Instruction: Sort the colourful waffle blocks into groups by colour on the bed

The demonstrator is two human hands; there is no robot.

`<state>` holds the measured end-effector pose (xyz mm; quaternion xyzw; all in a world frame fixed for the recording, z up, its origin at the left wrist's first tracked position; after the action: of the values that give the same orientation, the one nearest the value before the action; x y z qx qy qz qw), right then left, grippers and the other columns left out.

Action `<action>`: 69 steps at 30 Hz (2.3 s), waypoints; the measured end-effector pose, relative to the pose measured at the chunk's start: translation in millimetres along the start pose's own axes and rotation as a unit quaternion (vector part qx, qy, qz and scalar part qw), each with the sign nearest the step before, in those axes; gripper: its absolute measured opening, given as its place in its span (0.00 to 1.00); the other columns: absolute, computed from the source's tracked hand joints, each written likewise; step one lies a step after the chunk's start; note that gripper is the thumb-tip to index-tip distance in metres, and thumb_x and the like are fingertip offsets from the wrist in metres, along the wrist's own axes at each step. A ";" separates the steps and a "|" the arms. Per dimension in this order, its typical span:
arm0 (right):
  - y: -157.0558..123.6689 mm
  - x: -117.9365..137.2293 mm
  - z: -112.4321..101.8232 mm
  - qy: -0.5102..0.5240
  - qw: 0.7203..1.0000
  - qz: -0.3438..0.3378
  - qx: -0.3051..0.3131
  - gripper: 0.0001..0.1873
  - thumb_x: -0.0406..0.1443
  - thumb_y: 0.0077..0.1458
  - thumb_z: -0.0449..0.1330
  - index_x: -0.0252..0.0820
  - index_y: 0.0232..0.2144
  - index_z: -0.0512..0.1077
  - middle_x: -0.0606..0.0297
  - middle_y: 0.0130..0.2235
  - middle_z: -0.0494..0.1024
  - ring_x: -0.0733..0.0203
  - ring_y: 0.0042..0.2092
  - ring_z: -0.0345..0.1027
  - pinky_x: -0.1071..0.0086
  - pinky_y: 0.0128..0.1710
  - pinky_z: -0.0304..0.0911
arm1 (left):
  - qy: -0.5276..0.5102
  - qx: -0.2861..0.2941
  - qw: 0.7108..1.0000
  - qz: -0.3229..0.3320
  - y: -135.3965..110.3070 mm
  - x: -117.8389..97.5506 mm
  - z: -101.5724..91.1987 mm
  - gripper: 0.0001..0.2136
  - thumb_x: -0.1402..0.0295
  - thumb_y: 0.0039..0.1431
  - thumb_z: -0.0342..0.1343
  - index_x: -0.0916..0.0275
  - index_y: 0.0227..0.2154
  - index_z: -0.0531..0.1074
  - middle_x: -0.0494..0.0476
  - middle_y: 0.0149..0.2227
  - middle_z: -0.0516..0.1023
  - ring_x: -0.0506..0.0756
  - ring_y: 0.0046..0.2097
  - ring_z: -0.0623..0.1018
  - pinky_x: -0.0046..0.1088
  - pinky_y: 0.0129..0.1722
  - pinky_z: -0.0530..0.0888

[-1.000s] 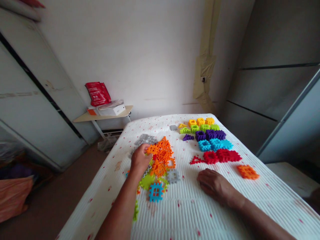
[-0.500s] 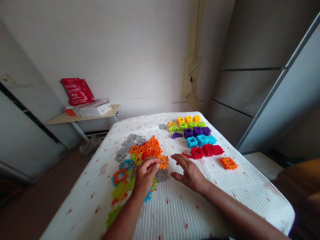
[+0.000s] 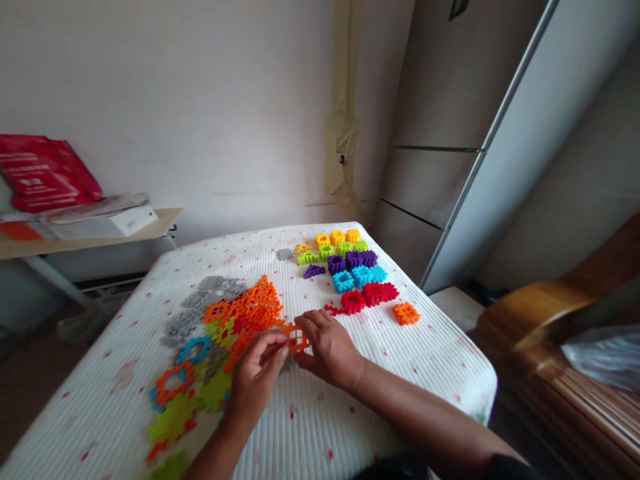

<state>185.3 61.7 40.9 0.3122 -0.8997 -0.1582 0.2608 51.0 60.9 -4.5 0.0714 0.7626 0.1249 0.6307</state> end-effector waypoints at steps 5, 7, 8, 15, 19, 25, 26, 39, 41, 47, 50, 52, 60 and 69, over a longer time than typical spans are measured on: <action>-15.9 -27.5 -36.9 -0.009 0.999 -0.024 0.042 0.27 0.32 0.45 0.61 0.38 0.50 0.65 0.54 0.50 0.70 0.54 0.51 0.63 0.61 0.51 0.59 | 0.068 0.016 0.993 0.092 -1.4 -7.6 -4.8 0.09 0.64 0.54 0.54 0.60 0.36 0.73 0.58 0.42 0.74 0.55 0.45 0.76 0.32 0.46 0.73; -31.1 -51.7 -62.5 -0.028 0.998 -0.014 0.062 0.28 0.30 0.44 0.61 0.40 0.51 0.65 0.55 0.51 0.70 0.54 0.52 0.63 0.61 0.50 0.60 | 0.084 0.009 0.990 0.113 -0.6 -8.9 -8.1 0.08 0.64 0.55 0.53 0.60 0.35 0.73 0.58 0.42 0.74 0.55 0.45 0.75 0.32 0.46 0.74; -39.8 -66.0 -76.1 -0.041 0.997 -0.002 0.072 0.29 0.29 0.43 0.60 0.41 0.51 0.66 0.56 0.50 0.71 0.54 0.52 0.63 0.61 0.50 0.60 | 0.090 0.005 0.989 0.119 -0.1 -9.5 -9.2 0.08 0.64 0.55 0.53 0.60 0.35 0.74 0.58 0.42 0.74 0.55 0.45 0.75 0.31 0.46 0.74; -89.6 -153.9 -139.0 -0.122 0.981 0.104 0.114 0.26 0.25 0.40 0.58 0.42 0.45 0.70 0.60 0.47 0.74 0.55 0.47 0.67 0.58 0.50 0.62 | 0.083 0.002 0.989 0.120 3.0 -14.0 -5.8 0.07 0.63 0.54 0.54 0.59 0.31 0.75 0.58 0.39 0.75 0.55 0.42 0.76 0.31 0.42 0.76; -96.9 -171.9 -136.3 -0.103 0.978 0.112 0.143 0.28 0.24 0.40 0.57 0.45 0.46 0.71 0.62 0.48 0.74 0.57 0.47 0.67 0.60 0.50 0.62 | 0.097 -0.007 0.987 0.128 3.8 -14.4 -8.2 0.07 0.63 0.53 0.54 0.58 0.31 0.75 0.57 0.38 0.75 0.55 0.42 0.76 0.31 0.42 0.76; -90.1 -165.2 -137.4 -0.029 0.984 0.110 0.138 0.23 0.32 0.45 0.60 0.48 0.47 0.71 0.64 0.49 0.73 0.57 0.48 0.67 0.61 0.50 0.65 | 0.105 -0.003 0.986 0.131 4.1 -9.2 -11.2 0.07 0.65 0.54 0.54 0.58 0.32 0.75 0.57 0.40 0.74 0.55 0.43 0.75 0.31 0.44 0.74; -89.8 -164.2 -137.3 -0.014 0.984 0.110 0.138 0.23 0.34 0.45 0.61 0.48 0.47 0.71 0.64 0.49 0.74 0.57 0.48 0.68 0.61 0.49 0.65 | 0.103 -0.004 0.986 0.131 3.7 -8.6 -11.2 0.07 0.65 0.54 0.54 0.58 0.33 0.75 0.57 0.40 0.74 0.55 0.43 0.75 0.32 0.44 0.74; -121.0 -227.5 -110.4 -0.084 0.981 0.125 0.124 0.35 0.32 0.41 0.59 0.43 0.55 0.64 0.53 0.51 0.72 0.48 0.48 0.70 0.58 0.43 0.70 | 0.024 -0.158 0.984 0.077 7.8 -28.2 -56.4 0.07 0.64 0.53 0.54 0.61 0.31 0.72 0.57 0.39 0.73 0.54 0.40 0.76 0.31 0.40 0.75; -120.9 -220.4 -116.4 -0.108 0.984 0.100 0.102 0.35 0.32 0.41 0.59 0.45 0.56 0.63 0.52 0.52 0.71 0.46 0.49 0.69 0.56 0.44 0.69 | 0.025 -0.218 0.975 0.041 9.4 -27.5 -80.1 0.09 0.63 0.51 0.55 0.62 0.33 0.72 0.56 0.37 0.74 0.53 0.37 0.76 0.29 0.37 0.74; -90.3 -142.6 -103.1 -0.121 0.988 0.021 0.089 0.22 0.34 0.50 0.55 0.45 0.50 0.69 0.53 0.49 0.73 0.50 0.50 0.68 0.57 0.50 0.65 | 0.214 -0.199 0.956 -0.006 33.4 -30.7 -115.2 0.11 0.64 0.51 0.52 0.62 0.34 0.75 0.56 0.34 0.79 0.55 0.37 0.77 0.31 0.40 0.72; -68.3 -93.8 -69.7 -0.069 0.989 -0.011 0.130 0.17 0.33 0.52 0.54 0.46 0.45 0.70 0.58 0.45 0.76 0.54 0.45 0.71 0.58 0.45 0.67 | 0.369 -0.060 0.927 -0.024 58.7 -21.7 -96.8 0.12 0.68 0.52 0.50 0.61 0.36 0.76 0.56 0.38 0.80 0.54 0.41 0.77 0.30 0.45 0.70; -57.7 -66.1 -43.3 -0.042 0.984 -0.042 0.166 0.16 0.30 0.51 0.53 0.44 0.43 0.71 0.59 0.42 0.77 0.56 0.42 0.71 0.61 0.43 0.67 | 0.421 -0.014 0.906 -0.033 74.0 -14.1 -85.8 0.12 0.69 0.52 0.50 0.60 0.37 0.76 0.56 0.40 0.80 0.54 0.43 0.76 0.29 0.47 0.69; -43.4 -31.6 8.9 -0.049 0.976 -0.111 0.182 0.11 0.28 0.56 0.48 0.39 0.26 0.68 0.60 0.30 0.72 0.62 0.32 0.65 0.69 0.32 0.62 | 0.496 -0.016 0.864 -0.088 108.9 16.4 -66.5 0.09 0.62 0.48 0.56 0.59 0.30 0.77 0.60 0.37 0.79 0.59 0.43 0.75 0.31 0.44 0.67; -42.8 -34.4 7.5 -0.034 0.983 -0.096 0.156 0.13 0.31 0.59 0.48 0.39 0.26 0.67 0.62 0.29 0.71 0.63 0.32 0.63 0.70 0.32 0.59 | 0.420 -0.060 0.898 -0.119 111.5 19.6 -80.6 0.06 0.72 0.43 0.54 0.59 0.17 0.73 0.60 0.26 0.78 0.60 0.37 0.77 0.32 0.39 0.68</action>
<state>224.6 52.4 2.8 0.4283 -0.8875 -0.0508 0.1621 -37.2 164.9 22.3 -0.1166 0.9505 0.1127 0.2652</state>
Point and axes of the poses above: each hand's wrist, its own y-axis towards the middle knuckle, its own z-axis out of the palm, x = y × z, the point moved 8 cm from there along y, towards the middle knuckle
